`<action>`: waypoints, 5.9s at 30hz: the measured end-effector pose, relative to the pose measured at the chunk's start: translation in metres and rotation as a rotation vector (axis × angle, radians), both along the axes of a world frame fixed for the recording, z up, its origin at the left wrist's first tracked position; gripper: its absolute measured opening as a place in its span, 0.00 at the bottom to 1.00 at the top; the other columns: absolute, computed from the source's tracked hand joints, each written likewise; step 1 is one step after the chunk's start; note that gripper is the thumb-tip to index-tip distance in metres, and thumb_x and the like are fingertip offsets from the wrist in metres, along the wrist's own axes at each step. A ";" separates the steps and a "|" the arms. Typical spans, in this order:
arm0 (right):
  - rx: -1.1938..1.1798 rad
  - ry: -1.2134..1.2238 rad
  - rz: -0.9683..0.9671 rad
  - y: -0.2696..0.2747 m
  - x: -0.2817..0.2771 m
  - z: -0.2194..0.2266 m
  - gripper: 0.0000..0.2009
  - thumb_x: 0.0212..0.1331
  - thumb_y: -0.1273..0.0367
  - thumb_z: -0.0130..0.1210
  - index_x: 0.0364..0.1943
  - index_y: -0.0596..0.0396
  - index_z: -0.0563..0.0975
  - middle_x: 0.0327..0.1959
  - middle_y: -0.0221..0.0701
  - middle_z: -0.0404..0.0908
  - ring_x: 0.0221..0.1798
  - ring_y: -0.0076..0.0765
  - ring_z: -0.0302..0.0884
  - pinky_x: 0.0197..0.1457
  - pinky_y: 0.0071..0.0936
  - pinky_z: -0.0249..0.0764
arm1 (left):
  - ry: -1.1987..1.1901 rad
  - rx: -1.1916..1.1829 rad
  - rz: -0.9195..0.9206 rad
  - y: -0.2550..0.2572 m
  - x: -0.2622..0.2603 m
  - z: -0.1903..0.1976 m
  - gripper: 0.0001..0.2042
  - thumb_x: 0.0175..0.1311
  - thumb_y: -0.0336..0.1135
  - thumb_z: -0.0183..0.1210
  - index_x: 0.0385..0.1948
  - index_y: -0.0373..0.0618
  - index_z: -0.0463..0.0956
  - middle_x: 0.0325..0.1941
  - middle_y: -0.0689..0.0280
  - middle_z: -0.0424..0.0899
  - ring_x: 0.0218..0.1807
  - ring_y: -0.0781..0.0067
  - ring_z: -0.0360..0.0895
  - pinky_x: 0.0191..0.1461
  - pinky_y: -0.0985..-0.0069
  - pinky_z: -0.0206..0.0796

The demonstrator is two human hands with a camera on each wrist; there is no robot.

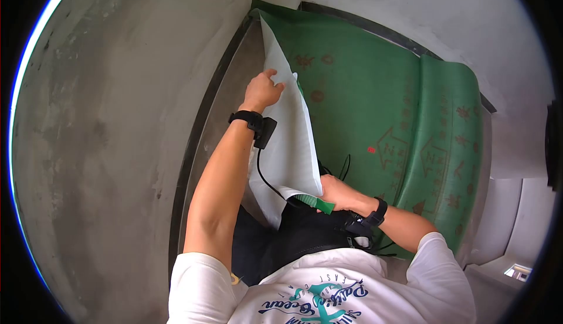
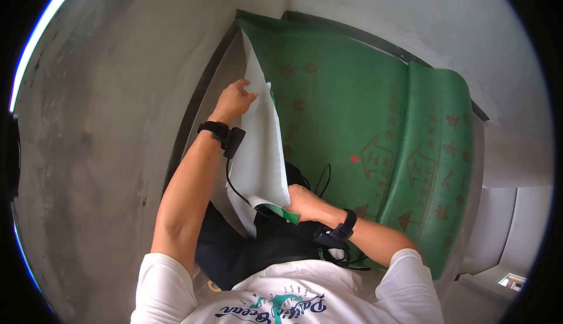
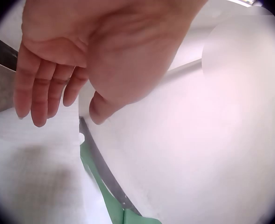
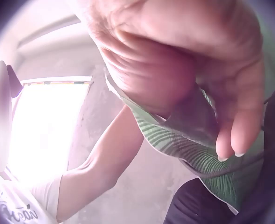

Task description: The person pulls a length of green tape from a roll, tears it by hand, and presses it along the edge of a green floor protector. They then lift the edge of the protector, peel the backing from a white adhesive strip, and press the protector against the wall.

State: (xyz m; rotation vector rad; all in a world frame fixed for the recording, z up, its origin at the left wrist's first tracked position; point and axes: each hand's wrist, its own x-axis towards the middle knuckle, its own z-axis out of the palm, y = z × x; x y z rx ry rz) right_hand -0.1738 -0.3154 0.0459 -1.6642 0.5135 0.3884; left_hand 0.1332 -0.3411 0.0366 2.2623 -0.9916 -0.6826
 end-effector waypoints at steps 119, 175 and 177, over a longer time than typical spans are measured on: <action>-0.257 -0.273 -0.255 -0.182 0.164 -0.029 0.07 0.53 0.69 0.60 0.27 0.61 0.79 0.19 0.28 0.79 0.23 0.22 0.76 0.28 0.23 0.72 | 0.322 -0.122 -0.201 -0.012 0.005 -0.015 0.08 0.63 0.33 0.60 0.30 0.37 0.78 0.21 0.69 0.79 0.22 0.79 0.75 0.27 0.76 0.67; 0.518 -0.257 -0.647 -0.161 0.170 -0.044 0.05 0.64 0.71 0.54 0.34 0.58 0.77 0.26 0.28 0.79 0.26 0.21 0.74 0.28 0.19 0.73 | 0.551 -0.262 -0.030 -0.006 0.009 -0.020 0.10 0.70 0.39 0.58 0.35 0.41 0.80 0.29 0.71 0.82 0.30 0.82 0.77 0.33 0.80 0.67; 0.607 -0.224 -0.667 -0.157 0.169 -0.046 0.05 0.64 0.70 0.55 0.35 0.56 0.77 0.26 0.27 0.78 0.26 0.20 0.72 0.27 0.19 0.71 | 0.594 -0.250 -0.016 0.000 0.007 -0.026 0.10 0.70 0.40 0.58 0.37 0.42 0.81 0.29 0.71 0.82 0.31 0.82 0.78 0.33 0.80 0.66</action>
